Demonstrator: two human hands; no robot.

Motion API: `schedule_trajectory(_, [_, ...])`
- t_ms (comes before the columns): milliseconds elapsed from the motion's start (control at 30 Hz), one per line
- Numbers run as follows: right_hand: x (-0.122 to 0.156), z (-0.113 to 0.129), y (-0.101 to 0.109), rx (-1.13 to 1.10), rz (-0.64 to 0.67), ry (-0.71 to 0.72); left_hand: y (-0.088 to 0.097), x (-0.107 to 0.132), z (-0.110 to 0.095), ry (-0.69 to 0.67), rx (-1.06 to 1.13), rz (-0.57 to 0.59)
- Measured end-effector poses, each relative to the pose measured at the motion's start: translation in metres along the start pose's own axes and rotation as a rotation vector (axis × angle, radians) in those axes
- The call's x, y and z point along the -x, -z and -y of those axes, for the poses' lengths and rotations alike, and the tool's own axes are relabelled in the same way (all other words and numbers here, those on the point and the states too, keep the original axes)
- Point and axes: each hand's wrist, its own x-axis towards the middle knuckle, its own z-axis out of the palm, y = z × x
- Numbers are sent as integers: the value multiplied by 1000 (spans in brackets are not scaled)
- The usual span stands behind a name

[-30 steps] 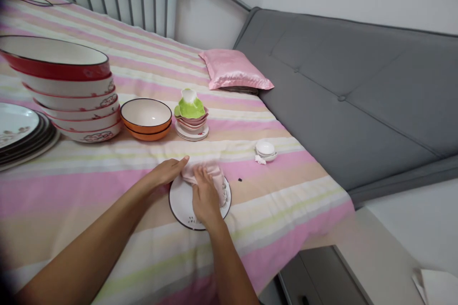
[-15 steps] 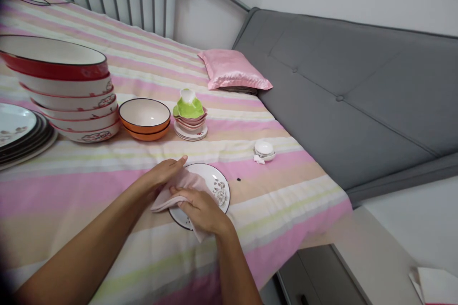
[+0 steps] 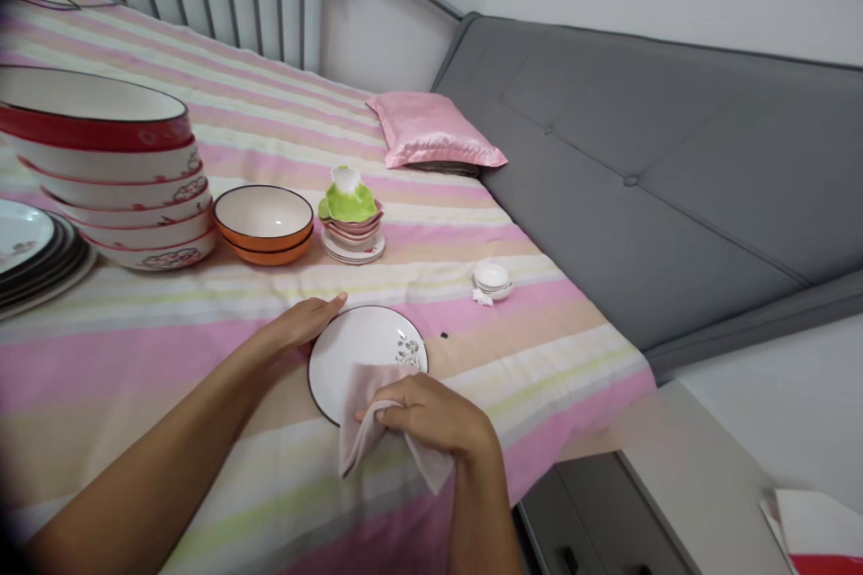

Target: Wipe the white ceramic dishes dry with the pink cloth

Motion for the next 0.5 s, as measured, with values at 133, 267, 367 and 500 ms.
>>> schedule_trajectory(133, [16,3,8,37,-94,-46,1,1,-1,1,2,4])
schedule_trajectory(267, [31,3,18,-29,-319,-57,1,1,-2,0,-14,-4])
schedule_trajectory(367, [31,1,23,-143,-674,-58,1,2,-3,-5,-22,-14])
schedule_trajectory(500, [9,-1,18,-56,-1170,87,2,3,-4,-6,-26,-18])
